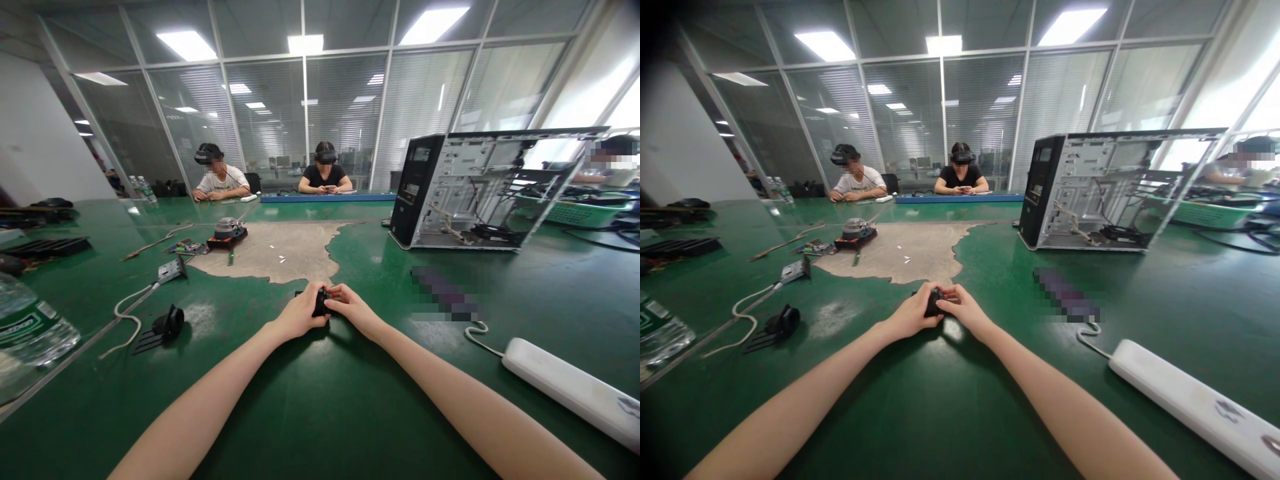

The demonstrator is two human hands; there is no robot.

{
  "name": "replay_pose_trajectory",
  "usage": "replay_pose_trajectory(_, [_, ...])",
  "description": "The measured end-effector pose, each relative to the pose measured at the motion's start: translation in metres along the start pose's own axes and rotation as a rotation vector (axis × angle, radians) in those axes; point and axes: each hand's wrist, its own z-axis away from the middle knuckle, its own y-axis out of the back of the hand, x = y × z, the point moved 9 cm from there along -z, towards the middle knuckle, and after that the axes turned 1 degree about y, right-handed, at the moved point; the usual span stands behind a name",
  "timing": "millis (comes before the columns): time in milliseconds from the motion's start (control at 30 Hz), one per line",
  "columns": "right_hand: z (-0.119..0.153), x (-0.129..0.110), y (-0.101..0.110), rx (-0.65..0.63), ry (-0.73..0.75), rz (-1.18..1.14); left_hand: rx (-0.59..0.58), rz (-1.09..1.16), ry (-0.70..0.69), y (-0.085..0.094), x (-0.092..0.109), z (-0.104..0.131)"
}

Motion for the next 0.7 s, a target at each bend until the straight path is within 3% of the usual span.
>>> replay_pose_trajectory(167, [0.0039,-0.0082,-0.0062,-0.065,0.024,-0.044,-0.010,-0.007,0.020,-0.0012,-0.0027,0.0003])
replay_pose_trajectory(567, [0.0012,-0.0028,0.0018,0.023,0.015,0.030,-0.015,0.013,0.020,-0.0010,-0.0016,-0.0001])
replay_pose_trajectory(700, [0.0034,-0.0060,-0.0053,-0.055,0.025,-0.029,-0.026,0.012,0.027,-0.0015,-0.0029,0.0012])
